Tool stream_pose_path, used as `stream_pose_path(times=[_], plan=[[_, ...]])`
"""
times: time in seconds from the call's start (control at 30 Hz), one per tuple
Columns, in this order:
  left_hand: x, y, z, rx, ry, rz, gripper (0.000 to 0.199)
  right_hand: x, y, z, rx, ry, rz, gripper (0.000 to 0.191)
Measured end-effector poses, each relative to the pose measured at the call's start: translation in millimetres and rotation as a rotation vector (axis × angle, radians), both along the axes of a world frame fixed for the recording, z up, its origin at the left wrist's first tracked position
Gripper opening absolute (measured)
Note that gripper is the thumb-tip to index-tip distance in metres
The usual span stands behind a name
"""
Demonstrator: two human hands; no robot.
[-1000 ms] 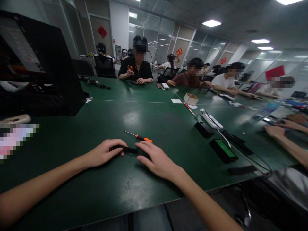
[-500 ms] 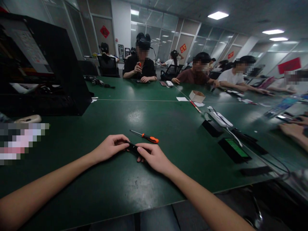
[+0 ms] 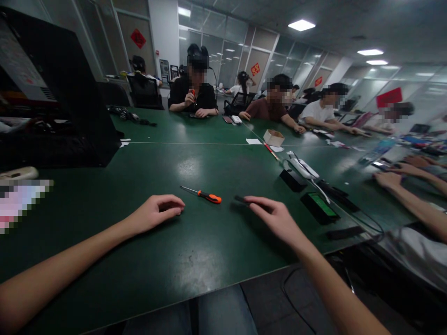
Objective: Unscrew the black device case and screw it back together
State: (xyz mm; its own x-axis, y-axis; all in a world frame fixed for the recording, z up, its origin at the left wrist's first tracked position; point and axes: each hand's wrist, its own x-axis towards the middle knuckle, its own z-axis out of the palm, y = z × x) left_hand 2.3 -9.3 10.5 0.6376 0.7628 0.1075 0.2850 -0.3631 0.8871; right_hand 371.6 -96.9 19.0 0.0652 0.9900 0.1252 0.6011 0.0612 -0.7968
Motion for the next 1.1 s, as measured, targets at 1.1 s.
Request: stream_pose_path(times=[1.1], plan=[[2.2, -1.4, 5.0, 0.178, 0.105, -0.041, 0.029, 178.2, -32.2, -15.0, 0.163, -0.893, -0.507, 0.039]])
